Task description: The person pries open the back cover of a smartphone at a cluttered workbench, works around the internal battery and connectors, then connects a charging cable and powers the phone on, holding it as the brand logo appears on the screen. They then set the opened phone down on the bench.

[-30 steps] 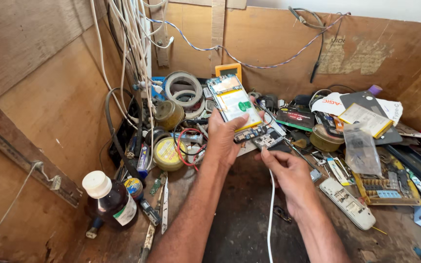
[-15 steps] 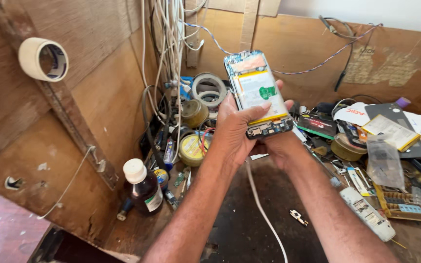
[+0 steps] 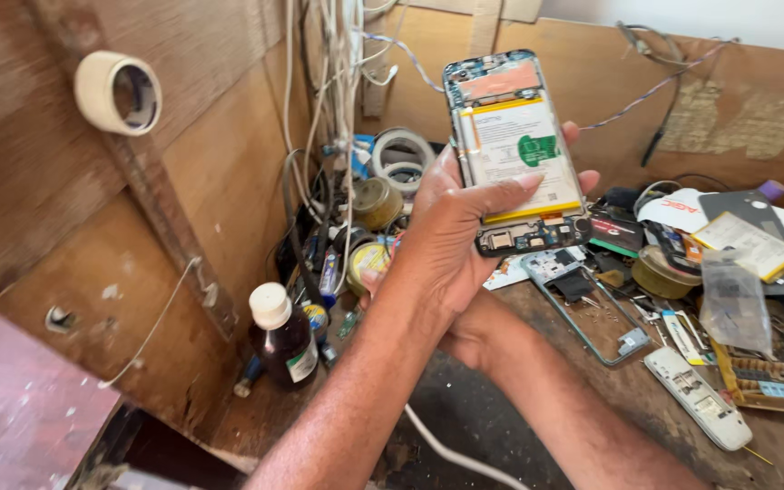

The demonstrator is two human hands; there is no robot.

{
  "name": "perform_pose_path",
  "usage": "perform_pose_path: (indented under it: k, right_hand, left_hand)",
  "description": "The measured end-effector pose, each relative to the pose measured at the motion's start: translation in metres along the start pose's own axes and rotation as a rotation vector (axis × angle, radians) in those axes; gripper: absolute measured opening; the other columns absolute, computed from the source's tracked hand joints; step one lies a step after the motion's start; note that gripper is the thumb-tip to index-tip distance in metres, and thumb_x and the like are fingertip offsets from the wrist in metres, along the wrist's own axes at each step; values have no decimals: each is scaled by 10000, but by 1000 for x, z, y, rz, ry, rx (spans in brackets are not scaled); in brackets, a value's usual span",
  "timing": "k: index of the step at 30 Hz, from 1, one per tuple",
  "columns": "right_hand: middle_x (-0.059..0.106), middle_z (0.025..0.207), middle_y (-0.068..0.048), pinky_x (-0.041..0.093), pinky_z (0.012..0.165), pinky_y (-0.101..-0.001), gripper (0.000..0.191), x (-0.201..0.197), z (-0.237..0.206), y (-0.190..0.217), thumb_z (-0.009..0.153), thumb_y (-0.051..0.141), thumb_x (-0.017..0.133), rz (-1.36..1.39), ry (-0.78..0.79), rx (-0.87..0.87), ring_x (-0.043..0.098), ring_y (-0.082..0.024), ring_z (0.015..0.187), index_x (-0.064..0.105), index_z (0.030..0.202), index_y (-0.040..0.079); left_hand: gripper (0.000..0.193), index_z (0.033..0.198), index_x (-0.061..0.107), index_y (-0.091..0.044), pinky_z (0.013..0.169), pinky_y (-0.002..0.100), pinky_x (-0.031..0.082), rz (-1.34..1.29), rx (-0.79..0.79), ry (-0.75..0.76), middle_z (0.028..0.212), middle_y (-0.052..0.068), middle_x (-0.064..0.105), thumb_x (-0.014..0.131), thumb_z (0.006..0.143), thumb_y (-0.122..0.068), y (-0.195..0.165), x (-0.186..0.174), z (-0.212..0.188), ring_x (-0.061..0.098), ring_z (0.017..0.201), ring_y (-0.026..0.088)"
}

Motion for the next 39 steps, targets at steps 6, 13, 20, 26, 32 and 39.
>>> perform_pose_path:
  k: [6,13,20,26,32,39]
  right_hand:
    - [740,953,-117,601,765,-373,156,-7,0,-17,959,137,697,119,73,16,713,-219,858,660,1065,28]
    - [687,1153,-63,547,931,-416,348,-85,64,63,954,393,639,390,187,-509,660,-215,1046,629,1205,151]
    - [635,1360,-8,496,1096,-433,578,-102,100,116,873,623,587,576,679,-857,615,-204,1216,601,1331,272]
    - [641,1374,-121,510,1058,-437,640,-132,140,43,995,561,510,355,176,-229,641,-282,1206,572,1412,78]
    - [701,1213,-116,573,966,-433,378,-163,74,52,980,238,589,-135,-95,-134,696,-237,1088,626,1282,14]
    - [749,977,-145,632,785,-334,290,-173,-60,100,994,195,641,-509,-464,-159,751,-206,837,682,1127,-60]
  left_hand:
    - [632,1515,376,90,975,549,591,-58,-31,45,1402,283,577,575,918,139,-2,8,-3,646,1181,462]
    - [617,1501,373,126,1049,542,580,-36,16,75,1376,312,580,593,925,156,-9,8,2,635,1212,484]
    - [670,1493,365,99,984,545,591,-25,50,-28,1372,313,597,619,874,124,-5,-26,11,656,1160,482]
    - [711,1501,377,100,1041,559,572,-60,87,-65,1404,300,587,648,844,124,10,-81,7,665,1181,461]
    - [722,1518,380,82,1057,546,558,6,84,-124,1421,308,583,628,841,130,32,-125,9,647,1234,437]
    - [695,1498,347,47,1046,563,566,-4,7,-137,1380,286,590,580,851,142,40,-132,8,652,1188,459]
Point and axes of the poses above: each hand's wrist, its own z-axis towards the middle knuckle, its own x-axis out of the palm, y = z × x, the point moved 8 cm from there along z, towards the middle knuckle
